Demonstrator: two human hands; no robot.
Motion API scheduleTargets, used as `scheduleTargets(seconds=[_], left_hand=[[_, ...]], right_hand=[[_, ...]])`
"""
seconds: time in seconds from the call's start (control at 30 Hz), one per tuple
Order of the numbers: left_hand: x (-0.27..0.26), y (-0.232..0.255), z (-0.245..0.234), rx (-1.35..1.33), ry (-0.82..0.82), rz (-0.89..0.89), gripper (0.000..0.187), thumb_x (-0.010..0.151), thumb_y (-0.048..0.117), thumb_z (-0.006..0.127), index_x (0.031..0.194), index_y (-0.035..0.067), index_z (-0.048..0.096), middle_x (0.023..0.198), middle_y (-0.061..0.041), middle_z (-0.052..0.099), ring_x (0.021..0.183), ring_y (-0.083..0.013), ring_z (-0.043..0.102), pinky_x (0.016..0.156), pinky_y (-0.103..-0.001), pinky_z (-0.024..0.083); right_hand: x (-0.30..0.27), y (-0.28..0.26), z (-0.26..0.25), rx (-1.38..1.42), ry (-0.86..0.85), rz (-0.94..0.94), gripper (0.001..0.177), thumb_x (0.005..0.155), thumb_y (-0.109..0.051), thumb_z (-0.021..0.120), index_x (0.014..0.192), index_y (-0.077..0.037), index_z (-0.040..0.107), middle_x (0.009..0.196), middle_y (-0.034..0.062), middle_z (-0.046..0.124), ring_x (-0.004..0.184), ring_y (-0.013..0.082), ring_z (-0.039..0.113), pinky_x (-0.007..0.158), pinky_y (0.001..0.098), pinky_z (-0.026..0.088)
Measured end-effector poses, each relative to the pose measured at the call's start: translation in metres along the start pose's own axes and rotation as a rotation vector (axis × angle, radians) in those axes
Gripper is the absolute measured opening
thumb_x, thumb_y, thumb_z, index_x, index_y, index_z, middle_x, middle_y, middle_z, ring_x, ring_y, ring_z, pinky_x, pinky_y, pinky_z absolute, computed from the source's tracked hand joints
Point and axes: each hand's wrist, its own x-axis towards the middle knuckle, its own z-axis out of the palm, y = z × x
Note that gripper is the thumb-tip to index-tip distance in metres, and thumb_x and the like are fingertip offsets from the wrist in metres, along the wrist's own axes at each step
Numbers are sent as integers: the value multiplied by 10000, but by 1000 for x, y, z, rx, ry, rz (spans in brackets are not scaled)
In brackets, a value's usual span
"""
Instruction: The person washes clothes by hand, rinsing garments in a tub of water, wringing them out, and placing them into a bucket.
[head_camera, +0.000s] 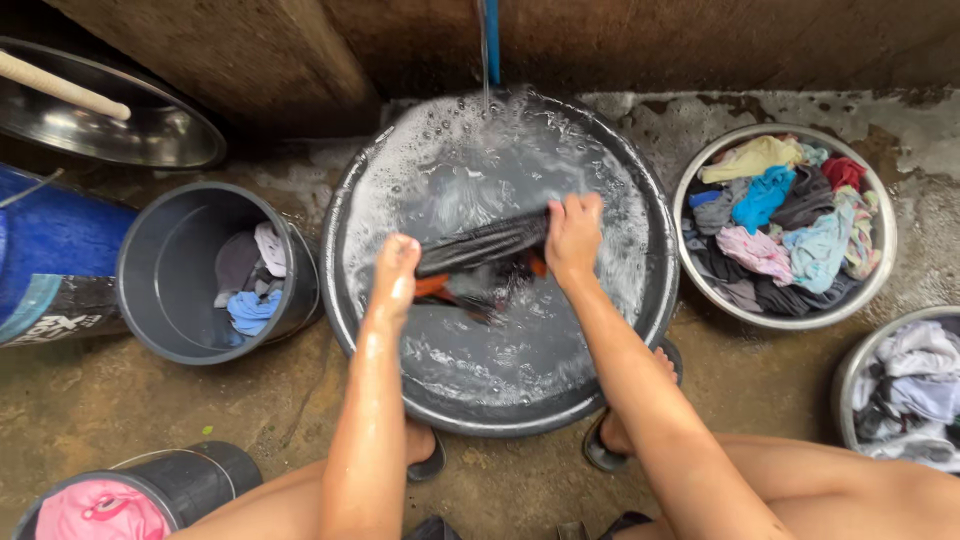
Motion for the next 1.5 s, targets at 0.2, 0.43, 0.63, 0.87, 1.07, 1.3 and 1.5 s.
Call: scheduleTargets(seconds=[0.2, 0.43, 0.63, 0.87, 1.07, 1.3, 1.5], left_hand=[[-15, 52, -35, -65, -103, -300, 223, 923, 119, 704, 1117, 77, 601, 998, -60, 661, 946, -182, 597, 830, -328, 494], [-40, 65, 65, 1020, -286, -515, 741, 946, 412, 660, 1572, 347, 270, 1656, -132, 28, 1493, -489, 109, 1118, -784, 158], [-68, 28, 86, 1113, -444, -506, 864, 881, 514, 666, 1605, 309, 242, 1696, -98, 20, 1532, -449, 63, 1145, -771, 146], [-46, 26, 79, 1087, -497, -480, 1181, 667, 590, 843, 1622, 194, 273, 1710, -89, 196, 1566, -305, 148, 1215, -657, 188], [-33, -22, 102, 484, -130, 280, 1005, 548, 289, 915, 1429, 74, 482, 1465, -224, 501, 1410, -416, 398, 1175, -516, 346], [-39, 110, 85, 707, -437, 209, 798, 682, 48, 825, 1381, 17, 444, 1087, -234, 668, 1064, -426, 669, 878, -452, 547], [-105, 190, 98, 711, -643, 1024, 543, 553, 226, 928, 961, 42, 621, 1016, -181, 668, 986, -398, 634, 876, -514, 500]], right_hand=[[41, -49, -16, -1, -185, 279, 405, 945, -372, 740, 1216, -116, 582, 1156, 154, 615, 1100, 396, 594, 917, 506, 477], [-63, 0, 69, -336, -501, 11, 515, 781, -275, 794, 1269, -227, 639, 1438, 188, 425, 1286, 517, 395, 1052, 610, 341], [-144, 84, 101, -348, -550, -44, 400, 857, -305, 736, 1217, -150, 659, 1286, 182, 535, 1178, 453, 494, 995, 551, 406], [-120, 51, 74, -194, -581, 308, 352, 945, -341, 667, 1155, -59, 683, 1109, 174, 663, 1051, 379, 609, 928, 481, 482], [-70, -23, 19, 591, -418, 376, 330, 1040, -312, 596, 1082, -4, 707, 958, 140, 750, 950, 310, 674, 869, 433, 551], [-42, -17, -47, 977, -470, 986, 301, 933, -269, 497, 1137, -67, 589, 1054, 150, 668, 938, 314, 692, 772, 514, 605], [-59, -14, -13, 1416, -596, 1181, 579, 985, -549, 410, 1118, -53, 677, 1066, 141, 733, 970, 266, 717, 852, 402, 600]])
